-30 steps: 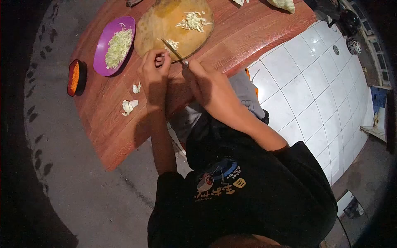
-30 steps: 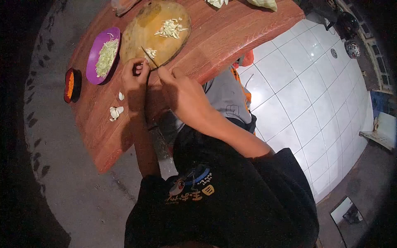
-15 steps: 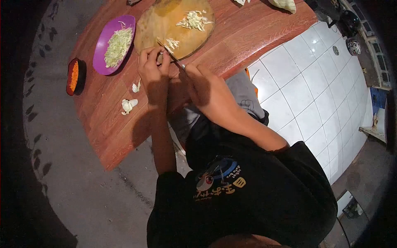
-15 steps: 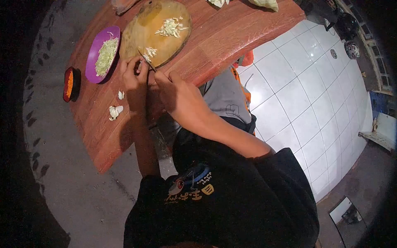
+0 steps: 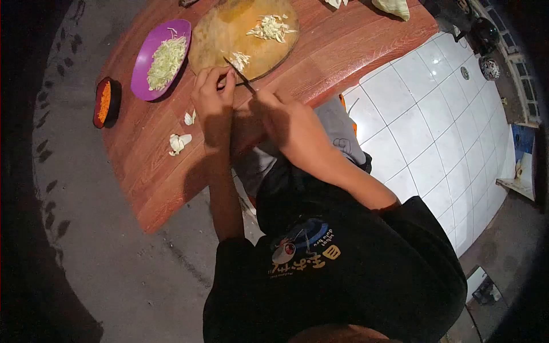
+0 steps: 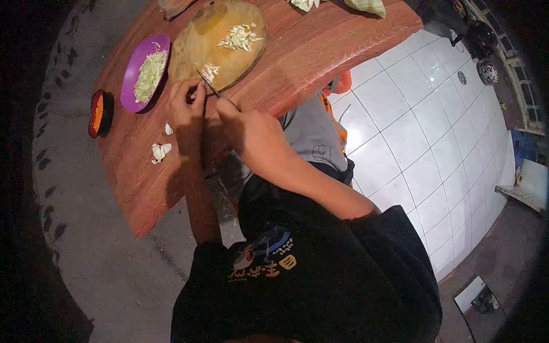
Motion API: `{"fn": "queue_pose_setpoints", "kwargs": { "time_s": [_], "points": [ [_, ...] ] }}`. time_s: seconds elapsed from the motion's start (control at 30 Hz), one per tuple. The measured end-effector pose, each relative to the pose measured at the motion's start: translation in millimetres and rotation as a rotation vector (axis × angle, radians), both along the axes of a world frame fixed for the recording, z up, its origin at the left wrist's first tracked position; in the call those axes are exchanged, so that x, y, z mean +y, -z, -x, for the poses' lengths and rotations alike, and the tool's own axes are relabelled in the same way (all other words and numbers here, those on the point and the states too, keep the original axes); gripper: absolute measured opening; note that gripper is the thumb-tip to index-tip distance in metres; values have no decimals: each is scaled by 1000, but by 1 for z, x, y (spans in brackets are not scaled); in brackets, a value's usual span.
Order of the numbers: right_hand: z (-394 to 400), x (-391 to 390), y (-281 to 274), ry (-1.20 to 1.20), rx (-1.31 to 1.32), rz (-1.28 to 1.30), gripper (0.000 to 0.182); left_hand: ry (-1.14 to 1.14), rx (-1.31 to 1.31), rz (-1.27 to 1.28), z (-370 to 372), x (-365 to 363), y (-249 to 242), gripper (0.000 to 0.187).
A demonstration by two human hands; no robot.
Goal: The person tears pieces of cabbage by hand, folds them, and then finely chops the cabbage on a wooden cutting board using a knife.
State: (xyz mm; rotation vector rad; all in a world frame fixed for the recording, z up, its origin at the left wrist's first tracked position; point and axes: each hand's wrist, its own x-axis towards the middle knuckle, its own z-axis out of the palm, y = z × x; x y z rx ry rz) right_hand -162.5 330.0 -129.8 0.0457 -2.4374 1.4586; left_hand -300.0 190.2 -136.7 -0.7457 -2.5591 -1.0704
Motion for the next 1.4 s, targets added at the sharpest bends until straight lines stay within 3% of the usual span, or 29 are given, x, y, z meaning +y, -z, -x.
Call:
{"fn": "queue_pose_setpoints", "kwargs": {
  "time_s": [0.17,0.37,0.57,0.7,0.77,0.8,0.97,1.07,1.27,1.4],
  "points": [
    [-2,3,1,78,66,18,31,-75,-159,-95,1,4,1,14],
    [-2,-7,4,26,51,24,33,-20,111,45,7,-3,13,19],
    [-1,-10,5,35,-8,-1,49,-26,37,8,7,-3,14,20],
    [1,-11,6,21,14,10,49,-59,17,62,4,-2,10,21],
    [3,-14,-2,-2,-20,-9,26,-36,54,65,6,-3,12,22],
    [8,-15,-5,1,-23,-8,26,-33,51,66,6,-4,12,22],
    [16,-12,0,19,68,-26,39,10,-48,-20,9,-6,13,20],
    [4,-8,3,56,-36,-90,37,-60,-52,-91,8,0,15,18],
    [2,-6,5,86,24,-70,37,-100,112,46,8,-2,20,13],
    [1,-12,3,44,-3,-12,40,-111,61,8,6,-3,19,13]
  ]
}}
